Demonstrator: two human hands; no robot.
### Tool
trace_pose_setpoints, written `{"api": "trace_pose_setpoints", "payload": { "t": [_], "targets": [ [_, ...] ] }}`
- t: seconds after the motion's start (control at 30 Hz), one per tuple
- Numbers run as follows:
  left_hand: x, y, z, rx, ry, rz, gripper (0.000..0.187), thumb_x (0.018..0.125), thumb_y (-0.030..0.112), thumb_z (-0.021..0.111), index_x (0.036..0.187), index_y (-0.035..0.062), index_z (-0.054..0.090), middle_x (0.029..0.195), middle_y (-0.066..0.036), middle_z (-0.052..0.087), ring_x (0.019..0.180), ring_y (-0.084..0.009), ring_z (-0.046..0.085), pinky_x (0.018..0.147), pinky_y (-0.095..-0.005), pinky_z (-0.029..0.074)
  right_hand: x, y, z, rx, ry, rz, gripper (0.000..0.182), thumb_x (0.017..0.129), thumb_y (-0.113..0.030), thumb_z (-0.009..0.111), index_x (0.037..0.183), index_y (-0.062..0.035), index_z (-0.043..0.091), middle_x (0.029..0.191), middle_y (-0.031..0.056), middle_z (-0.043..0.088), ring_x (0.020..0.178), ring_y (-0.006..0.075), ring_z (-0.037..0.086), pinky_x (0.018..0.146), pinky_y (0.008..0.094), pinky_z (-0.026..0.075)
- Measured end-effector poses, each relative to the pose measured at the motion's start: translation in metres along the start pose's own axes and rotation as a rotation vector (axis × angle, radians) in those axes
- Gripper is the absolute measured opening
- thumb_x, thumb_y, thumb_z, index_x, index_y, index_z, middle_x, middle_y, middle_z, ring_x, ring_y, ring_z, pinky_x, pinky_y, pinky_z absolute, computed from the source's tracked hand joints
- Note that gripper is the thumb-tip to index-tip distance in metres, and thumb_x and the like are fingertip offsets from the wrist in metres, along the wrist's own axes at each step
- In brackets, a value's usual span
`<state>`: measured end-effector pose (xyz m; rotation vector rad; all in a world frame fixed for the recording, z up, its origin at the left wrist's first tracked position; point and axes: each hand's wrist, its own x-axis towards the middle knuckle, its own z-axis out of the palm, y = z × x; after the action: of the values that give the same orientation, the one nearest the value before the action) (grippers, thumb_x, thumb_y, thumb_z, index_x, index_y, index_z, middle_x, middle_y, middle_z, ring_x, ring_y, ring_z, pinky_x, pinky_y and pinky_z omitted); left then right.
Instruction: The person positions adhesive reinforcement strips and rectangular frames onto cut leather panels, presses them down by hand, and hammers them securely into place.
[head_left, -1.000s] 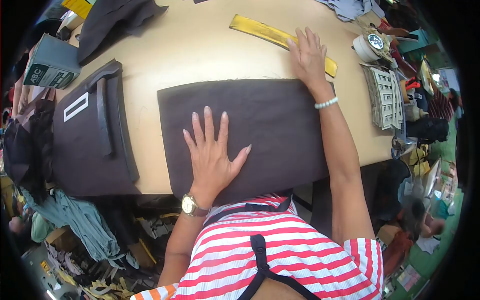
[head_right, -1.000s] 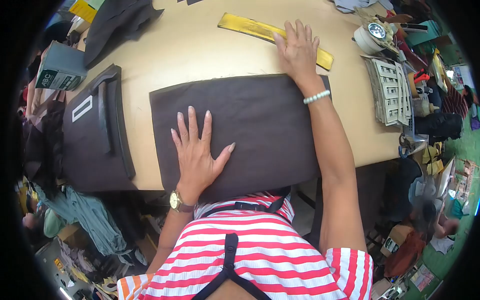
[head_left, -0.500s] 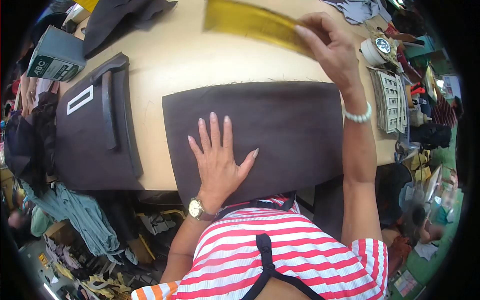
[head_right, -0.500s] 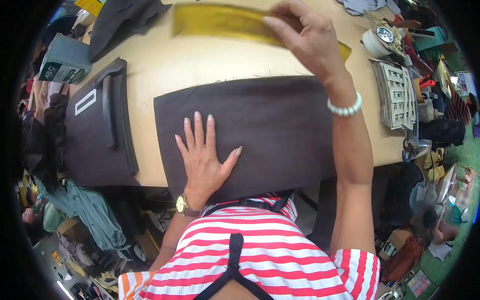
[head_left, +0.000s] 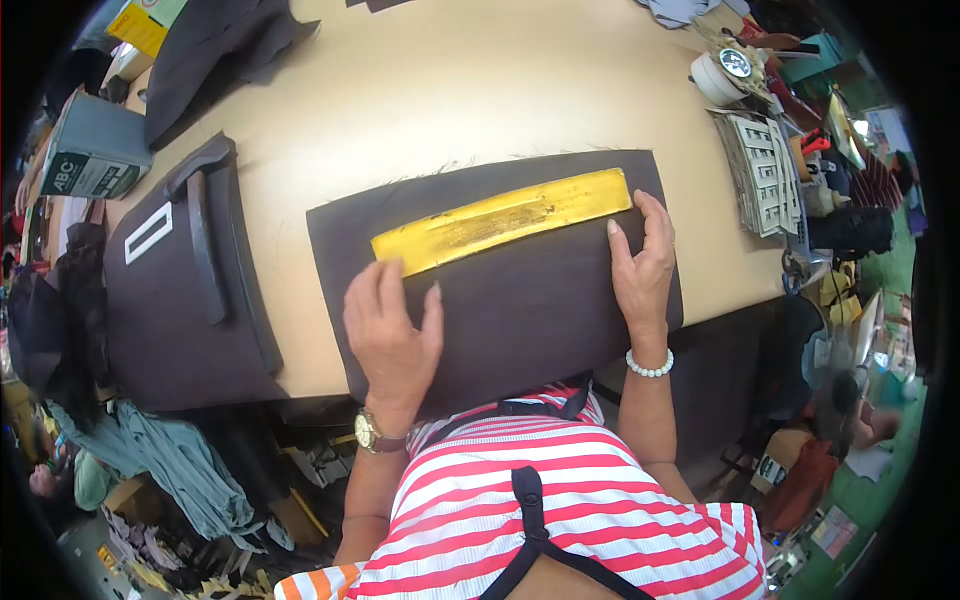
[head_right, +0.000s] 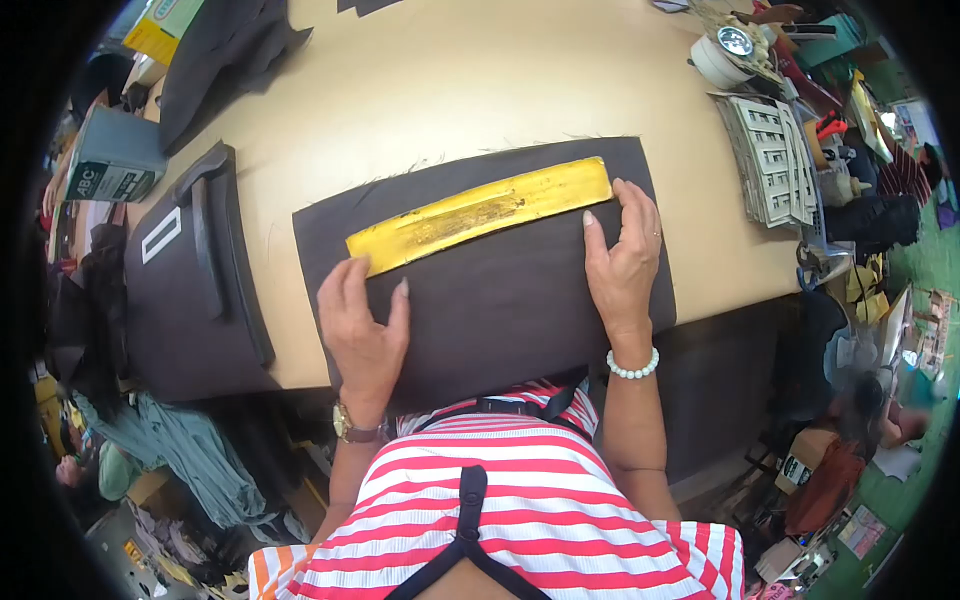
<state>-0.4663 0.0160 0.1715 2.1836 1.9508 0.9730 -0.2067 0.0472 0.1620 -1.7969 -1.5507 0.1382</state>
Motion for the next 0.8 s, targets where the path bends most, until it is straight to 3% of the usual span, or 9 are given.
{"api": "trace_pose_setpoints", "payload": {
  "t": [0.23, 0.47, 0.8],
  "targets": [
    [0.016, -0.021, 0.002, -0.079, -0.08, -0.078, 0.038, 0.08, 0.005, 0.066, 0.115, -0.0016, 0.056, 0.113, -0.021, 0.057, 0.105, -0.0372, 0.054, 0.09, -0.0441, 0.043, 0.006, 0.007, -0.001, 0.157, -0.035, 0.107, 0.032, 0.083, -0.004, 0.059, 0.115, -0.0008, 0.061, 0.119, 0.0148, 0.06, 0.118, 0.0355, 0.049, 0.104, 0.042, 0.036],
    [0.02, -0.025, 0.011, -0.06, -0.143, -0.114, 0.04, 0.088, 0.006, 0.057, 0.128, 0.0002, 0.053, 0.135, -0.02, 0.048, 0.129, -0.0355, 0.04, 0.107, -0.0425, 0.032, 0.006, 0.017, 0.003, -0.012, -0.085, -0.024, 0.034, 0.081, -0.004, 0.059, 0.115, -0.0039, 0.063, 0.123, 0.0091, 0.06, 0.123, 0.0339, 0.046, 0.107, 0.044, 0.031],
    [0.014, -0.026, 0.015, 0.006, -0.129, -0.067, 0.041, 0.09, 0.007, 0.055, 0.13, 0.0006, 0.051, 0.137, -0.019, 0.046, 0.129, -0.0373, 0.04, 0.106, -0.0441, 0.032, 0.007, 0.014, 0.005, -0.102, -0.091, -0.045, 0.039, 0.081, -0.009, 0.062, 0.12, -0.0046, 0.061, 0.127, 0.0098, 0.058, 0.123, 0.0344, 0.045, 0.107, 0.0441, 0.03]
  ]
}}
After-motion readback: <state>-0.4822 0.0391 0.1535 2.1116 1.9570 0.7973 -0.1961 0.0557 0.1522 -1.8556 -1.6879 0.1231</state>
